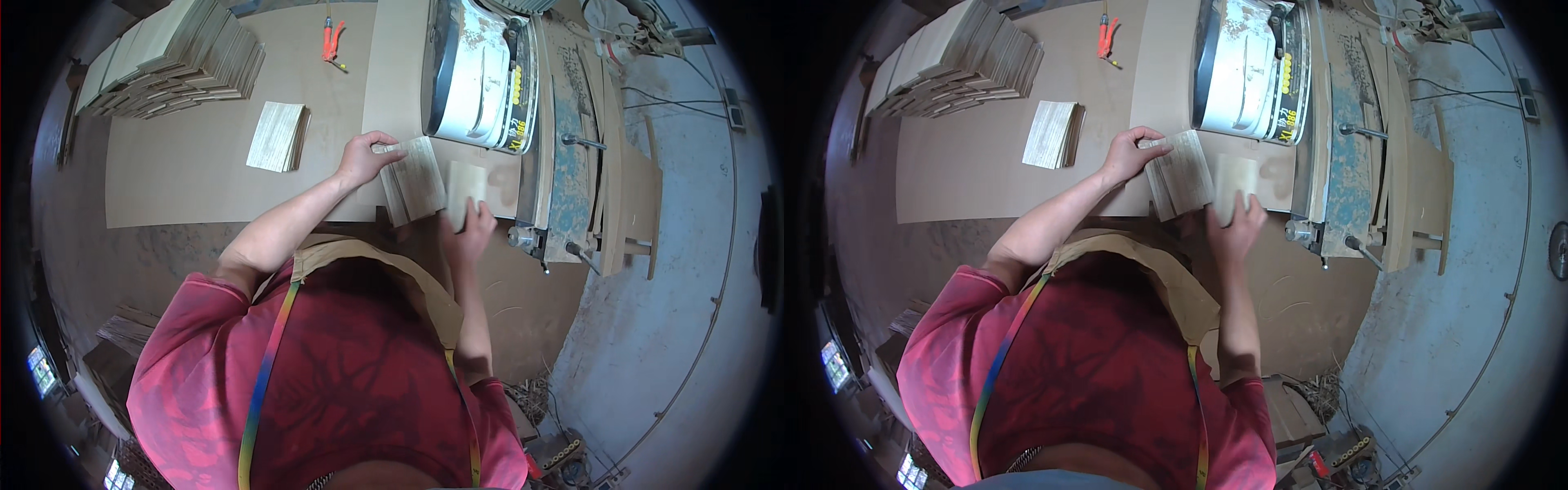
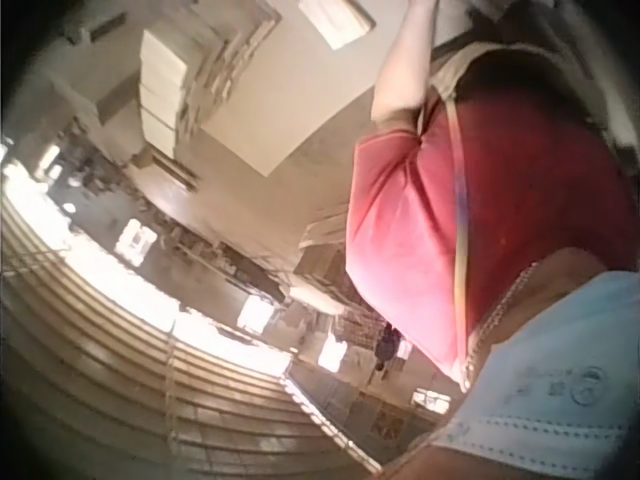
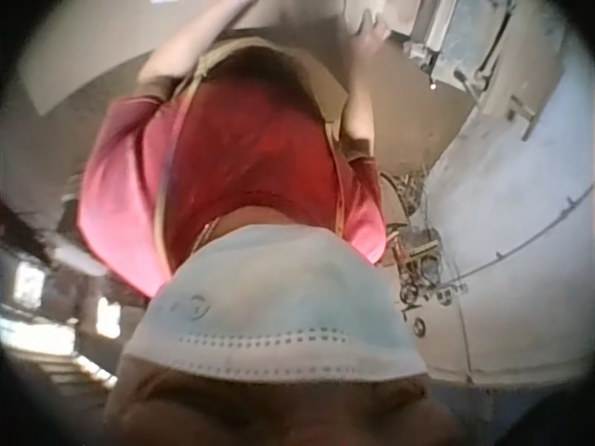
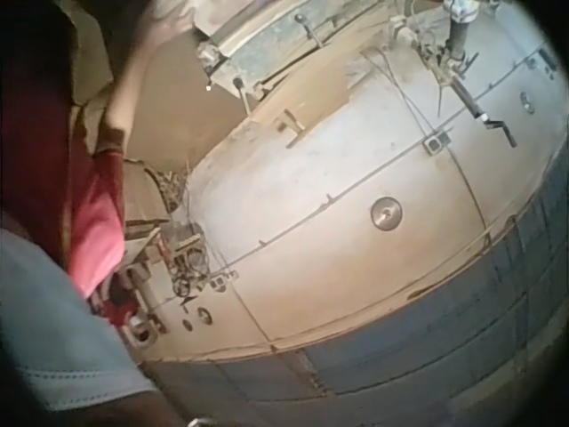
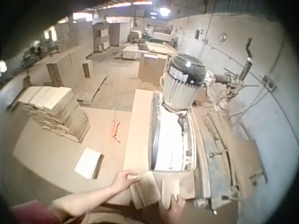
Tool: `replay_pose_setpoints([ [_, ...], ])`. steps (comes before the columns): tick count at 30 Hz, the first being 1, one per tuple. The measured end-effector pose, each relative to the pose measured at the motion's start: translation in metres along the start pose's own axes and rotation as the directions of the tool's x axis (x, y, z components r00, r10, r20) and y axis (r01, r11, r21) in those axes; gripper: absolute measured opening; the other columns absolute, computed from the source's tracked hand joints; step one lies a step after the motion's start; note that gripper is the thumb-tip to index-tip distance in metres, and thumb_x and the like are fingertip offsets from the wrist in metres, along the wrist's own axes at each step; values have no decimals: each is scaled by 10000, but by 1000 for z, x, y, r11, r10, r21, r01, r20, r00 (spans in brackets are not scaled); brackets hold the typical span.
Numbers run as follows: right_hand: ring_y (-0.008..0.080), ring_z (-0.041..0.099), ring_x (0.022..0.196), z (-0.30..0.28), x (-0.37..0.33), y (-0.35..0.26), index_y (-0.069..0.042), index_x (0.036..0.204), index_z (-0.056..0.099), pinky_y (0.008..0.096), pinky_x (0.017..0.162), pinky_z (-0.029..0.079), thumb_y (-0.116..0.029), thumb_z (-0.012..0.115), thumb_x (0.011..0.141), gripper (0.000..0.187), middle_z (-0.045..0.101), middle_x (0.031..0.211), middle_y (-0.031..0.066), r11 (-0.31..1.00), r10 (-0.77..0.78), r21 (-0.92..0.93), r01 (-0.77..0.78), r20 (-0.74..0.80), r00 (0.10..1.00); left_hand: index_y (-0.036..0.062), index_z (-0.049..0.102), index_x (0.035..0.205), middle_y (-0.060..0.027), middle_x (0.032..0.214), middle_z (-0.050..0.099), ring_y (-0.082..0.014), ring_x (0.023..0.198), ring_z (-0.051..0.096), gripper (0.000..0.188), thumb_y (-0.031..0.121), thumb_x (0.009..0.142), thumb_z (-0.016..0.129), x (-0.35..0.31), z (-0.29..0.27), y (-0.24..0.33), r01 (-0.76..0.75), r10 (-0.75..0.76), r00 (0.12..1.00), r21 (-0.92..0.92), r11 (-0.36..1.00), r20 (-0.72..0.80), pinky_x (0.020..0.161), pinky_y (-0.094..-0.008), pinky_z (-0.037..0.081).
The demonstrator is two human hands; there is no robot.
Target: Sanding the faces and edges of wooden blocks using a stationary belt sander machine.
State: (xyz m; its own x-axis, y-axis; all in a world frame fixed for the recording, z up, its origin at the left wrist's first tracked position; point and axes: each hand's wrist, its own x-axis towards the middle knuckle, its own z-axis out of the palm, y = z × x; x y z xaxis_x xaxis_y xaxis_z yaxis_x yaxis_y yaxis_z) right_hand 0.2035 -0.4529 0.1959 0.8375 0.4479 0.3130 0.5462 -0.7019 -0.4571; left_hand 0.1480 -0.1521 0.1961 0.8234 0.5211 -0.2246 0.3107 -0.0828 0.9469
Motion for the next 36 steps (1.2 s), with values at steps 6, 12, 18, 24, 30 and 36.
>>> replay_pose_setpoints([
  [6,457,570,1285,23,52,43,37,1377,699,520,1073,524,-222,793,937,519,626,1394,267,974,26,-215,-67,-186,982,61,804,1169,-54,1054,773,-148,871,689,343,152,865,935,5,-18,-6,40,-31,990,-65,997,137,849,-290,571],
  [12,433,569,1325,43,88,44,61,1370,690,506,1109,512,-169,741,986,451,652,1359,250,973,4,-226,-47,-187,982,54,794,1208,-63,1043,764,-156,888,695,386,122,855,934,8,-10,4,138,-134,987,-34,990,93,868,-301,577],
  [18,412,565,1325,43,60,57,61,1388,674,480,1116,509,-163,727,1000,451,648,1377,233,967,-21,-252,-29,-194,981,48,765,1208,-38,967,742,-113,789,653,362,61,878,911,12,0,-13,10,-10,1000,22,1000,-5,754,-251,562],
  [24,406,559,1313,40,95,59,46,1415,661,478,1124,501,-193,718,1008,475,640,1402,221,971,67,-220,-97,-139,988,46,768,1197,-42,966,745,-123,785,654,362,68,869,919,19,5,-4,-3,3,1000,30,1000,14,754,-256,564],
  [30,402,555,1301,32,87,53,44,1428,652,476,1128,494,-224,707,1015,496,633,1410,221,962,27,-265,-60,-126,992,41,776,1197,-59,1006,755,-149,846,676,375,84,857,928,22,6,-4,46,-47,999,21,999,8,815,-281,573],
  [36,400,551,1313,47,78,57,48,1427,651,491,1133,491,-235,700,1018,500,631,1409,230,955,70,-272,-117,-176,982,42,791,1192,-95,1088,777,-212,947,722,414,132,822,952,24,12,-20,10,-10,1000,29,1000,0,924,-328,586],
])
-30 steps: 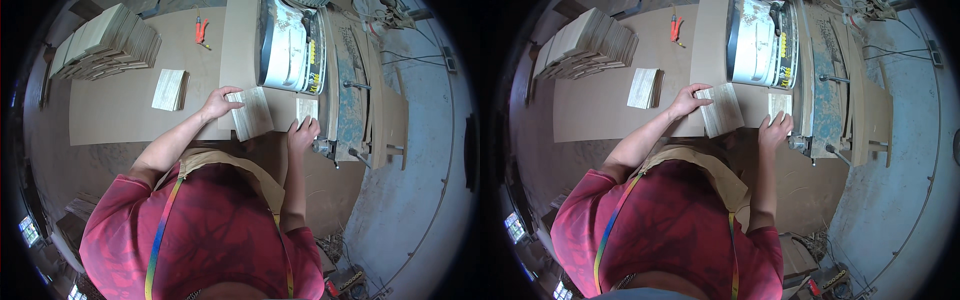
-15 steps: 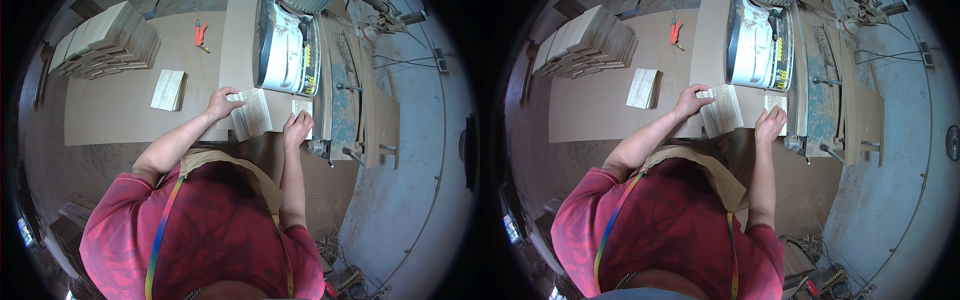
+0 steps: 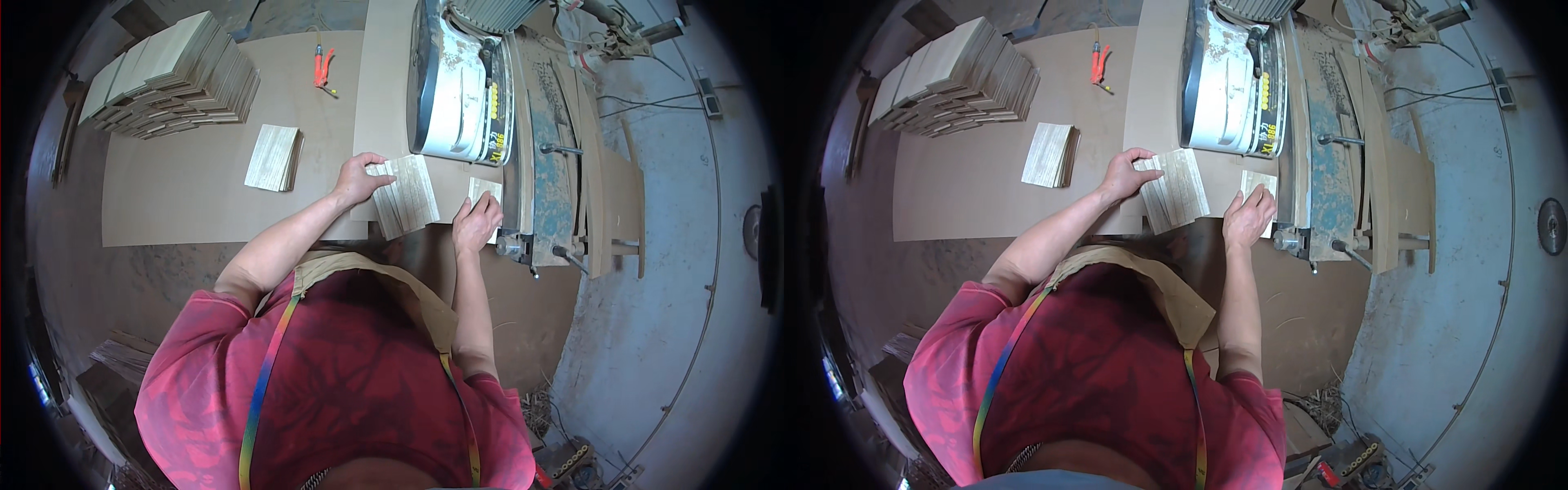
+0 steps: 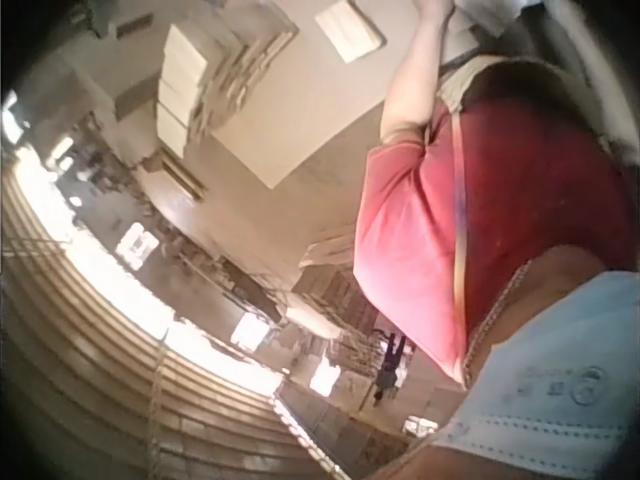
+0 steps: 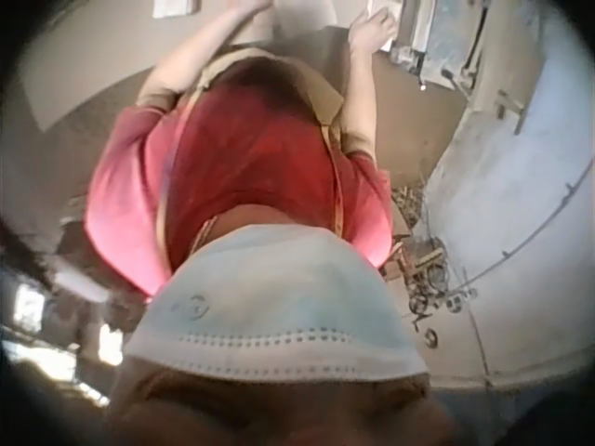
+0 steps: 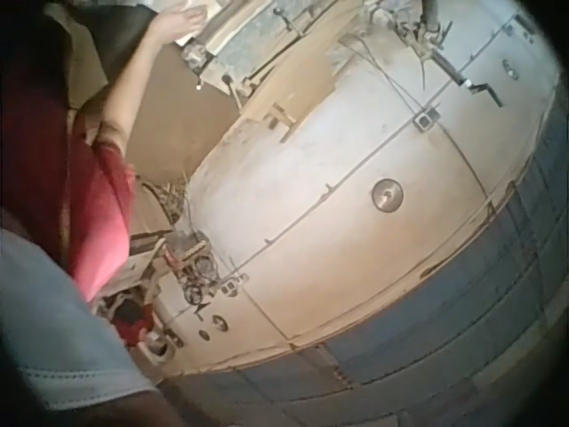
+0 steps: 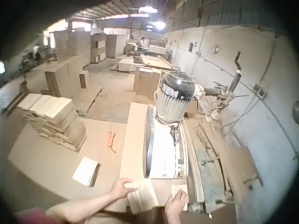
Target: Sanding the faces and edges of wooden blocks using a stationary belt sander machine.
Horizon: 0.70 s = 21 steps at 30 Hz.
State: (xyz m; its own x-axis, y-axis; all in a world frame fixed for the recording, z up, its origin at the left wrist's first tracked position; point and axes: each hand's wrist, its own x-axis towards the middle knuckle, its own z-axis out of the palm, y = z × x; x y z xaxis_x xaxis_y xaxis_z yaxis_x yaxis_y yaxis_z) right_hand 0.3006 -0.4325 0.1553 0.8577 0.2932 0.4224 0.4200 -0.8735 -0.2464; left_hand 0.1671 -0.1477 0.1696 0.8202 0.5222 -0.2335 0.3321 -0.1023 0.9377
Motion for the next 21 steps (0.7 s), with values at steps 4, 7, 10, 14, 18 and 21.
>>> replay_pose_setpoints([
  [4,408,545,1322,8,19,7,48,1426,654,505,1142,484,-234,691,1023,493,621,1419,244,998,12,68,-14,22,1000,43,791,1175,-94,1094,777,-219,963,725,405,140,818,956,-1,2,-1,-20,20,1000,15,1000,-10,940,-335,584],
  [7,435,535,1331,7,48,11,52,1430,653,530,1152,475,-235,680,1031,492,601,1440,274,964,12,264,-26,55,998,43,792,1157,-89,1099,777,-228,977,726,397,152,814,961,0,4,10,-16,16,1000,33,999,-24,952,-342,581],
  [10,463,526,1339,-4,-5,-3,58,1437,648,545,1161,469,-243,679,1034,503,590,1448,301,993,-8,117,2,49,999,41,792,1150,-89,1104,777,-231,982,726,394,157,814,962,-5,-1,5,-20,22,999,47,999,-46,953,-343,581],
  [14,500,513,1351,-12,-29,-2,59,1450,641,567,1174,459,-255,677,1037,520,574,1462,334,998,-15,-58,18,60,998,39,793,1148,-89,1113,777,-235,992,726,395,164,814,964,-15,4,3,-31,33,998,58,998,-45,954,-343,580],
  [18,530,500,1365,4,-2,-8,48,1470,634,585,1187,446,-272,676,1038,538,556,1482,356,997,21,-77,-14,87,996,39,796,1161,-90,1121,778,-238,1003,726,406,166,813,964,-6,2,10,-80,82,997,81,993,-17,952,-341,580],
  [21,528,496,1377,-17,29,-37,28,1477,635,585,1192,442,-309,697,1025,568,545,1500,353,981,101,149,-125,161,982,36,778,1223,-71,1067,763,-176,942,688,415,122,851,940,-3,-7,10,-93,92,996,77,993,22,895,-298,569],
])
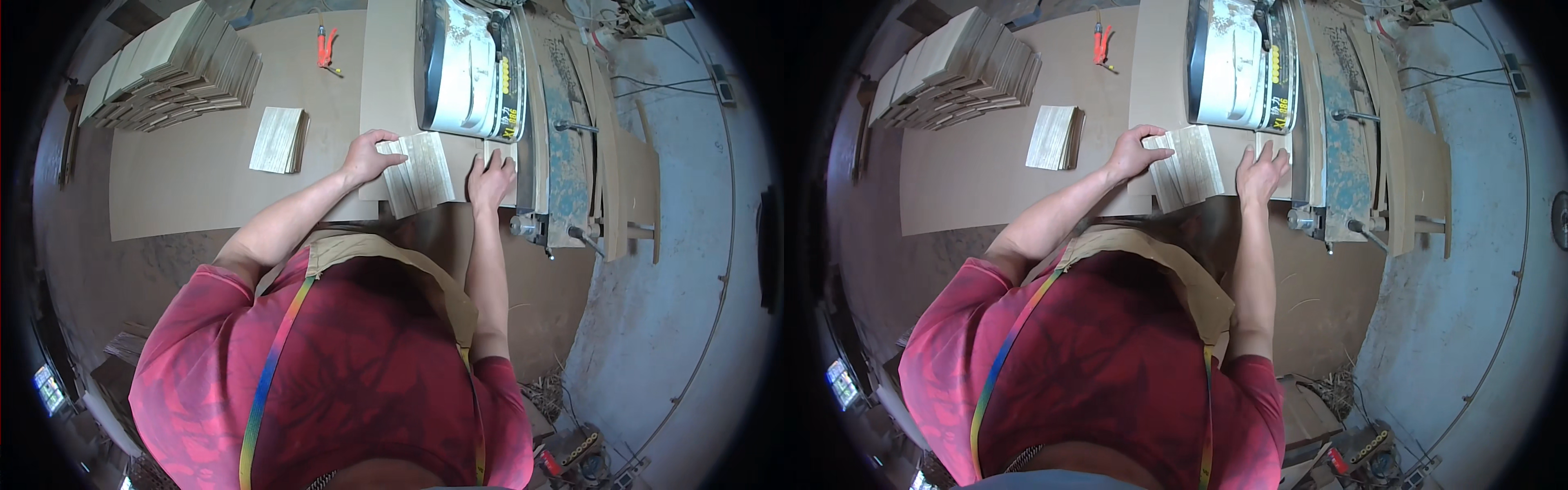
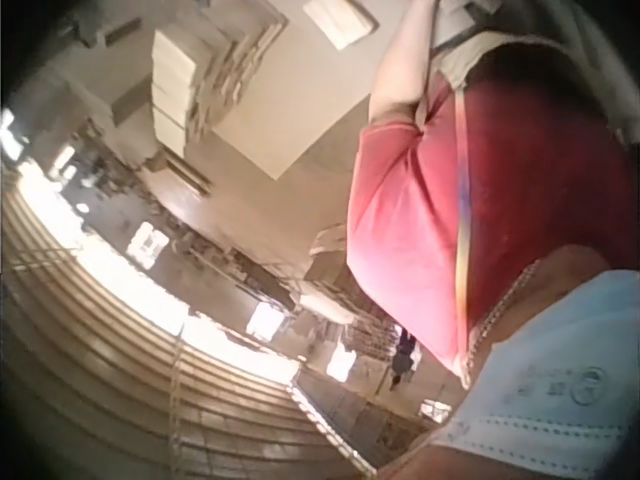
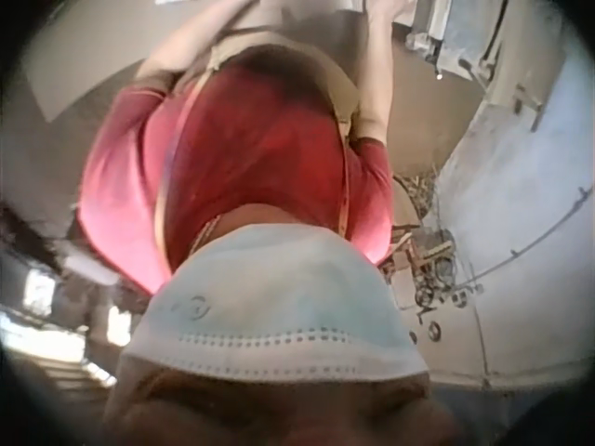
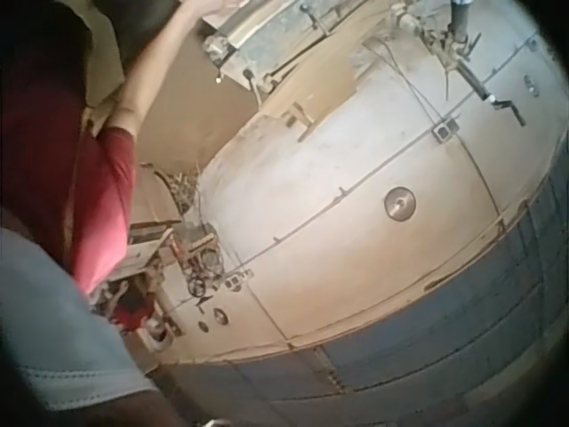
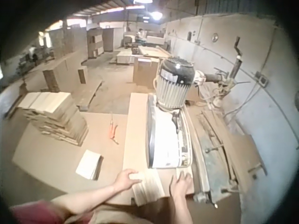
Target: Sanding the faces and edges of wooden blocks using a stationary belt sander machine.
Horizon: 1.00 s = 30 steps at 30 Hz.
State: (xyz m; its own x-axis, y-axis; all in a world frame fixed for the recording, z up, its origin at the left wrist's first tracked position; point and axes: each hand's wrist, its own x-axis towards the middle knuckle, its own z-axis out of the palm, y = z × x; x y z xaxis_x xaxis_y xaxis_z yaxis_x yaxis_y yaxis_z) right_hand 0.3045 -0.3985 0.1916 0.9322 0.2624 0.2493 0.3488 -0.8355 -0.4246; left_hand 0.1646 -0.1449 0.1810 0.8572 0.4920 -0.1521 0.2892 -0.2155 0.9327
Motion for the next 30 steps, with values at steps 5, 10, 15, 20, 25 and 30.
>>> replay_pose_setpoints([
  [5,491,530,1340,-11,-64,-61,12,1478,641,554,1115,499,-346,785,953,651,550,1514,321,976,-203,128,178,220,954,41,795,1218,-87,1127,777,-213,1001,716,426,143,833,946,3,6,11,60,-60,998,-63,996,1,932,-316,574],
  [10,457,571,1270,-27,-83,-54,-11,1390,715,522,1063,525,-376,826,919,607,608,1438,273,963,-210,203,179,146,967,39,801,1224,-93,1174,786,-225,1035,731,428,151,836,941,4,4,4,40,-37,999,-90,995,35,961,-325,577],
  [15,435,575,1252,-41,-86,10,-8,1342,749,509,1047,533,-351,835,911,557,623,1411,259,992,-125,-14,125,-19,992,36,797,1244,-88,1171,792,-215,1037,732,435,154,849,935,3,-11,-4,21,-13,998,-126,992,65,972,-322,578],
  [20,420,576,1248,-5,-44,40,18,1316,752,503,1044,537,-278,790,960,465,639,1374,260,966,-159,-234,112,-193,968,35,795,1259,-84,1164,798,-207,1022,736,442,164,861,935,-1,-18,2,103,-95,992,-91,991,86,975,-319,580],
  [25,422,578,1260,21,19,10,27,1294,750,502,1047,536,-244,754,991,407,651,1360,261,979,-87,-197,48,-192,977,35,794,1261,-83,1127,805,-203,998,741,439,171,869,936,5,-24,16,127,-124,989,-30,991,80,960,-319,585],
  [30,448,569,1275,16,-19,-31,12,1328,739,528,1051,532,-304,782,963,484,649,1377,262,985,-168,29,170,-67,984,29,794,1259,-79,1083,812,-204,969,741,433,174,876,936,5,-14,9,53,-53,999,59,997,1,936,-321,590],
])
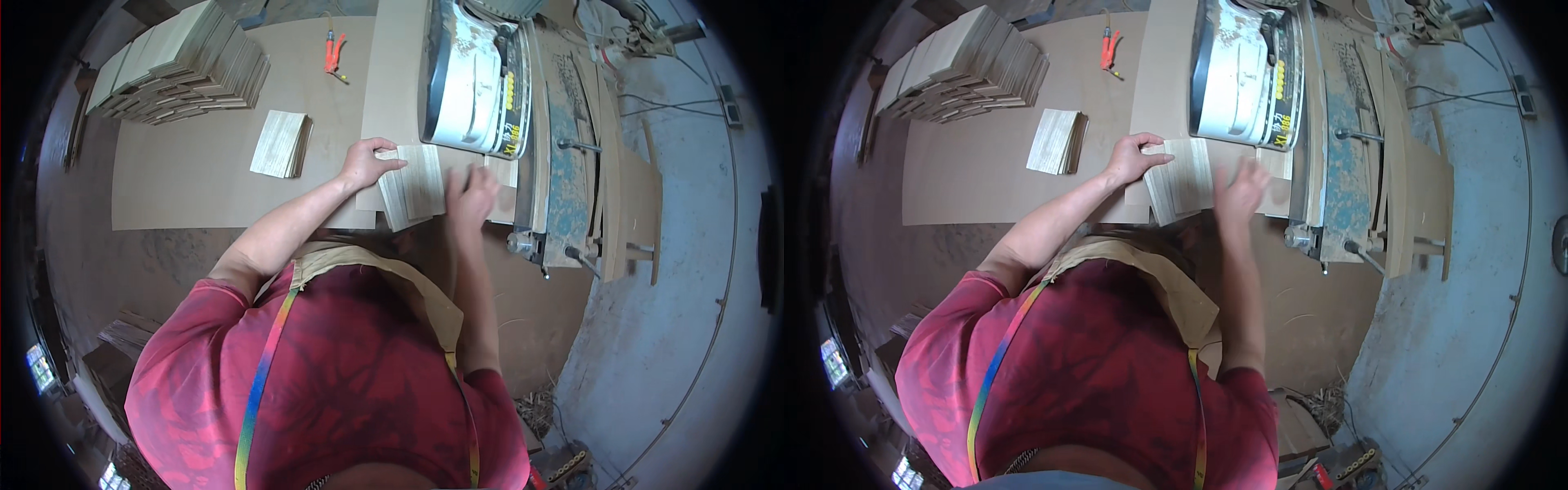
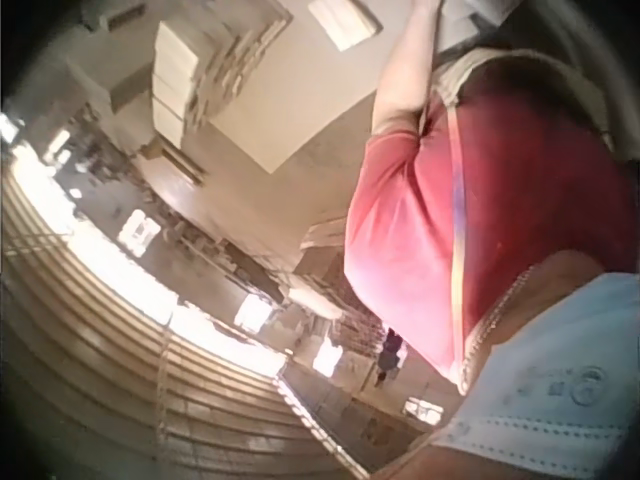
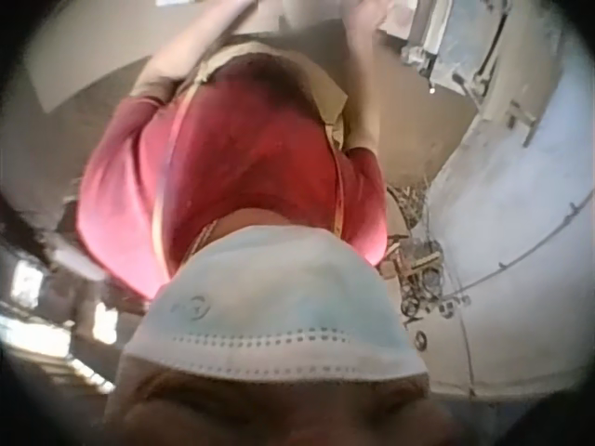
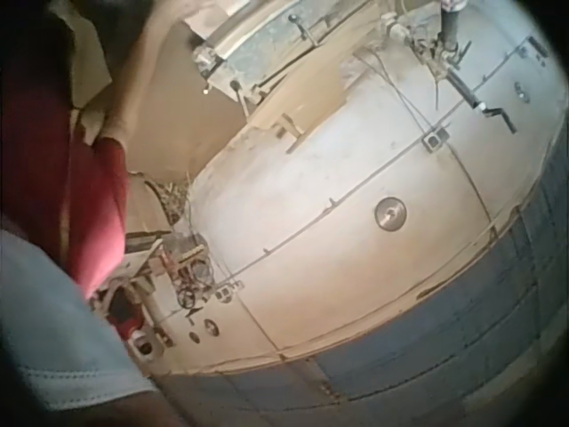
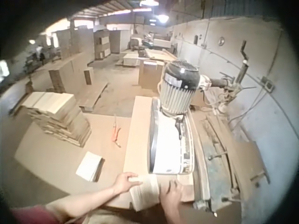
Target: Sanding the faces and edges of wooden blocks using a stationary belt sander machine.
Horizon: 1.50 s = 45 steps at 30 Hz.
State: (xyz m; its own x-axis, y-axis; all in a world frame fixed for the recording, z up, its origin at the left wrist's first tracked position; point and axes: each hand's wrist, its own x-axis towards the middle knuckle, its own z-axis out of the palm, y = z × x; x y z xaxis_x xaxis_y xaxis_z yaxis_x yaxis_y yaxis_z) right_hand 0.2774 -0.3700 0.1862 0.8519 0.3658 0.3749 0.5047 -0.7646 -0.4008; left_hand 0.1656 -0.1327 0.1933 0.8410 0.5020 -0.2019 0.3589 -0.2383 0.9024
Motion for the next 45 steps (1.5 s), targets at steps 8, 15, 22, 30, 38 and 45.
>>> replay_pose_setpoints([
  [8,423,571,1263,-43,-70,-39,-29,1357,740,494,1066,524,-366,842,888,587,633,1432,231,989,5,142,-32,191,982,44,785,1291,-44,961,767,-129,843,677,401,120,914,899,-5,-1,9,95,-80,993,-204,974,83,807,-253,556],
  [15,407,572,1227,-57,-55,44,-34,1279,787,504,1031,521,-298,837,883,479,650,1384,238,987,-4,-158,-9,-83,997,64,767,1345,-11,905,711,-56,728,605,413,40,942,853,-21,-35,9,250,-83,936,-479,841,343,689,-195,511],
  [22,394,587,1205,-2,-8,73,-29,1260,799,520,1000,538,-244,793,934,391,677,1327,235,964,-93,-261,51,-152,984,46,770,1306,-16,910,721,-74,705,613,400,41,919,873,-22,-21,9,233,-128,955,-408,883,267,683,-210,526],
  [30,415,594,1227,-17,-31,-39,-26,1357,731,511,992,560,-298,823,920,523,687,1287,224,989,-94,131,70,182,979,30,769,1180,-26,898,727,-93,706,627,315,101,908,911,-13,12,-10,118,-132,991,-359,926,-15,654,-207,517],
  [38,375,640,1159,-36,-54,-47,-30,1316,758,448,1008,554,-335,878,848,571,725,1266,190,980,-55,199,28,132,990,18,768,1171,-39,894,735,-110,686,644,302,119,922,904,-9,13,-1,197,-169,980,-440,876,101,582,-232,538],
  [45,386,628,1124,-60,-62,8,-23,1220,803,470,991,557,-278,871,834,468,728,1236,202,997,35,69,-35,7,999,-3,767,1207,-71,992,749,-122,660,651,322,123,936,887,-15,3,1,208,-163,976,-386,899,147,562,-251,581],
])
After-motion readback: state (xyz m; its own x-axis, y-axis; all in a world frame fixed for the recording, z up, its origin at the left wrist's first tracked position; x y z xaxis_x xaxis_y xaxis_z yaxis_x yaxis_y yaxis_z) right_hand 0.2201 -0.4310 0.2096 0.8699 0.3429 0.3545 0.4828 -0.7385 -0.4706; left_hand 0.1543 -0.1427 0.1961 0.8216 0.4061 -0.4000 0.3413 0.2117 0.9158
